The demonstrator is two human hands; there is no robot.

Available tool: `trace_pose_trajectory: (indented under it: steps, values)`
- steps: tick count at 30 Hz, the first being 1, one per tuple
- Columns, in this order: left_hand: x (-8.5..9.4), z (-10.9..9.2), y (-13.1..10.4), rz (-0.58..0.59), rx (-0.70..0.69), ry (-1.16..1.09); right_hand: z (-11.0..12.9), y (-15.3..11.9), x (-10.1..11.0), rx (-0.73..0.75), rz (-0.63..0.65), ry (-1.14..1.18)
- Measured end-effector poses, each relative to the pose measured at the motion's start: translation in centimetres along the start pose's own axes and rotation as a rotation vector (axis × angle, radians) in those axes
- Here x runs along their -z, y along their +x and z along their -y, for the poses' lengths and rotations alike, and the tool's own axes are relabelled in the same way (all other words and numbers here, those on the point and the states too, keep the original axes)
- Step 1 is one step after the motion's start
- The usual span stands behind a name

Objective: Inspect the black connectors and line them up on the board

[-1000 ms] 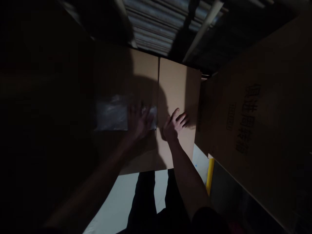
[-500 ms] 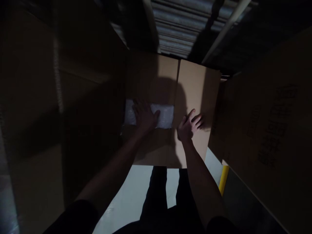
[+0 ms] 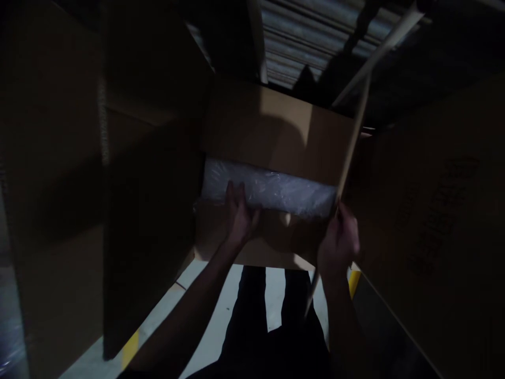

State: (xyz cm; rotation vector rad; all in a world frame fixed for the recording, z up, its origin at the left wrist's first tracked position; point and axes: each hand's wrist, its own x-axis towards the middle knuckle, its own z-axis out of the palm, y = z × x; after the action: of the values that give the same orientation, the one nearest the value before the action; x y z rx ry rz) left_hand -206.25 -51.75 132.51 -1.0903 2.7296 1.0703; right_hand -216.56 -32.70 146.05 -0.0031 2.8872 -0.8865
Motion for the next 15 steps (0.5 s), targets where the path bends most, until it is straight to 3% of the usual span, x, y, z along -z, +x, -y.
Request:
trace_pose_trajectory:
  steps: [2, 3, 4, 6, 8, 10, 13, 15]
  values:
    - [0.7, -0.9, -2.5, -0.017, 0.031, 0.014, 2.5, -5.1, 4.6, 0.065, 0.035, 0.052]
    - [1.4, -1.4, -3.1, 0.008, 0.048, 0.060, 3.3, -7.5, 5.9, 0.137, 0.122, 0.047]
    - [2.3, -2.0, -3.1, 0.054, 0.059, 0.129, 3.6, -9.4, 6.3, 0.212, 0.246, 0.077]
    - [4.5, -2.9, -1.9, 0.189, 0.046, 0.296, 2.9, -10.3, 4.7, 0.291, 0.396, 0.088]
    - [6.8, -3.4, 0.8, 0.340, 0.055, 0.424, 0.7, -7.2, 0.8, 0.205, 0.258, -0.027]
    - [8.5, -3.3, 3.8, 0.490, 0.105, 0.471, -1.8, -1.5, -3.1, -0.050, 0.262, -0.346]
    - [9.4, -2.6, 7.2, 0.690, 0.159, 0.444, -4.0, 5.6, -6.2, -0.195, 0.755, -0.586]
    - [9.2, -2.7, 8.1, 0.730, 0.139, 0.409, -4.3, 7.2, -6.1, -0.174, 0.972, -0.572]
